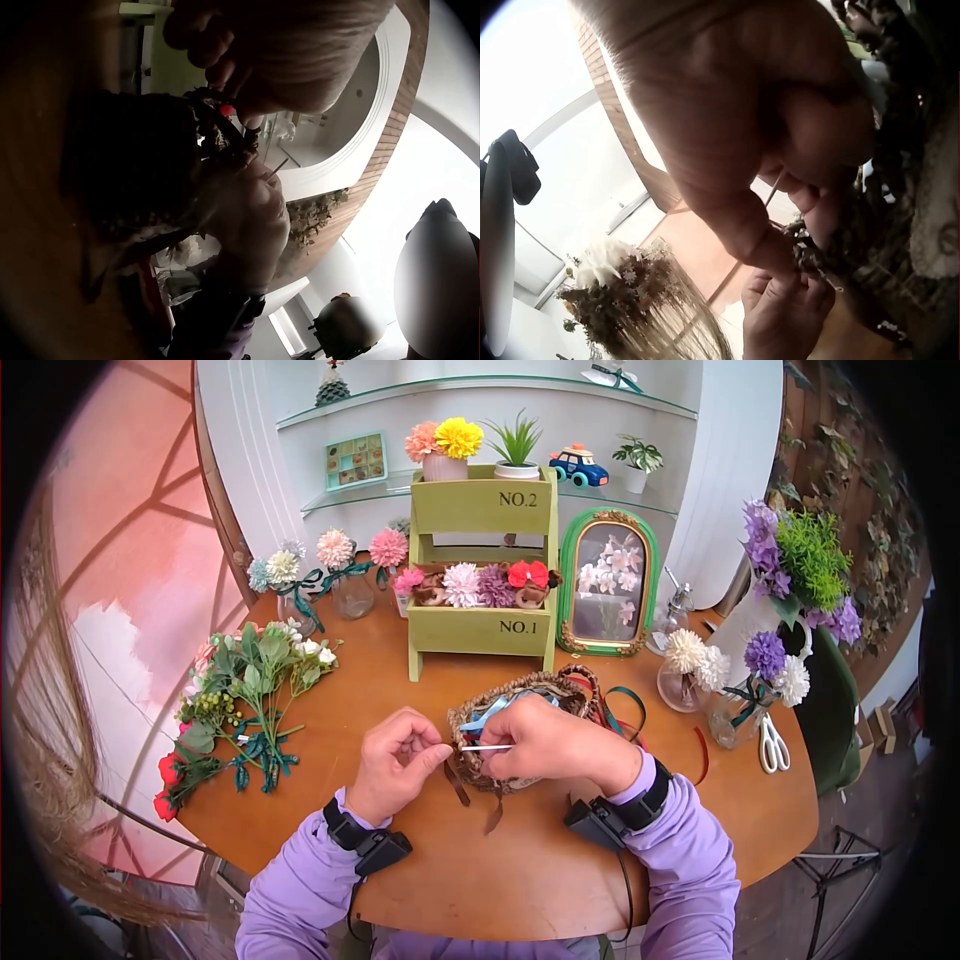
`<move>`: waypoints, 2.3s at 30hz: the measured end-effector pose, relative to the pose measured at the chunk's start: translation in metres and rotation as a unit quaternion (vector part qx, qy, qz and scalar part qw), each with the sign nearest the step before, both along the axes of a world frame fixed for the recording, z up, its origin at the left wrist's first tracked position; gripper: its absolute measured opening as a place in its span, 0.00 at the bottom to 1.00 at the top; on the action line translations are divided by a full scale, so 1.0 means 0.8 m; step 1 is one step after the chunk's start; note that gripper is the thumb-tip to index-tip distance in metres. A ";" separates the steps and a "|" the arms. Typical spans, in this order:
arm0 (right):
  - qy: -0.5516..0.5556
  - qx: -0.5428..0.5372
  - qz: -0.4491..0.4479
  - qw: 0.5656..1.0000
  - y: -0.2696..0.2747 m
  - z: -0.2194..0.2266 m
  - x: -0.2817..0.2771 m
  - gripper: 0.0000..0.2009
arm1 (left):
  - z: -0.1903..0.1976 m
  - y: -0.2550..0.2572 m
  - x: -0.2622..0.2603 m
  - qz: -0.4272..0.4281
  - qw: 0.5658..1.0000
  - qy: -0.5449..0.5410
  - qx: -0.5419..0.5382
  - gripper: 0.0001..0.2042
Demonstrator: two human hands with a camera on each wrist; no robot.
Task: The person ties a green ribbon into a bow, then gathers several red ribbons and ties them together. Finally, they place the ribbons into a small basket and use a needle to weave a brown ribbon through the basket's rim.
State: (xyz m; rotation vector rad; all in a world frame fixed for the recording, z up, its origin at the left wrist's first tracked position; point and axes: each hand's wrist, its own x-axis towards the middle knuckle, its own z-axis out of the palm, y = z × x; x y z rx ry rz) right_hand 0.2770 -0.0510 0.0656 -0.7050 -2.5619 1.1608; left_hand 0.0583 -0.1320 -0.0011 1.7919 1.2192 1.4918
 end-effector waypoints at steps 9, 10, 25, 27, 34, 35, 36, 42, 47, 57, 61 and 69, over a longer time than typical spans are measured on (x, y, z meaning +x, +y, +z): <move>0.229 -0.356 -0.110 0.899 0.016 0.011 0.012 0.05 | -0.004 0.003 -0.005 0.009 0.999 0.044 -0.002 0.06; 0.328 -0.402 -0.114 0.847 0.016 0.013 0.014 0.05 | -0.007 0.004 -0.006 0.013 0.999 0.038 0.001 0.05; 0.253 -0.409 0.021 0.877 -0.030 0.032 0.008 0.05 | 0.054 -0.026 0.020 -0.234 0.954 -0.187 -0.030 0.31; 0.272 -0.260 -0.047 0.925 -0.023 0.029 0.001 0.06 | 0.057 -0.032 0.008 -0.253 0.940 -0.187 -0.132 0.30; 0.215 -0.235 -0.063 0.946 -0.032 0.064 0.024 0.07 | 0.054 -0.022 0.003 -0.264 0.904 -0.313 -0.120 0.33; 0.222 -0.253 -0.052 0.940 -0.038 0.069 0.027 0.07 | 0.063 -0.026 0.003 -0.292 0.894 -0.313 -0.130 0.35; 0.218 -0.250 -0.052 0.942 -0.043 0.074 0.029 0.07 | 0.064 -0.029 0.004 -0.293 0.893 -0.317 -0.125 0.35; 0.181 -0.189 -0.062 0.963 -0.039 0.082 0.055 0.05 | 0.056 -0.043 -0.001 -0.421 0.843 -0.073 -0.327 0.17; -0.033 -0.063 -0.117 0.991 0.001 0.064 0.110 0.04 | 0.040 -0.029 0.008 -0.451 0.808 -0.018 -0.378 0.13; -0.044 0.358 -0.055 0.931 0.022 0.013 0.037 0.13 | 0.024 -0.024 0.020 -0.308 0.852 0.025 -0.423 0.18; 0.006 0.350 -0.064 0.935 0.055 -0.003 0.041 0.09 | 0.024 -0.019 0.011 -0.299 0.855 0.019 -0.423 0.17; 0.305 -0.062 -0.263 0.913 0.028 0.053 0.079 0.05 | 0.022 -0.012 0.002 -0.314 0.860 0.007 -0.402 0.13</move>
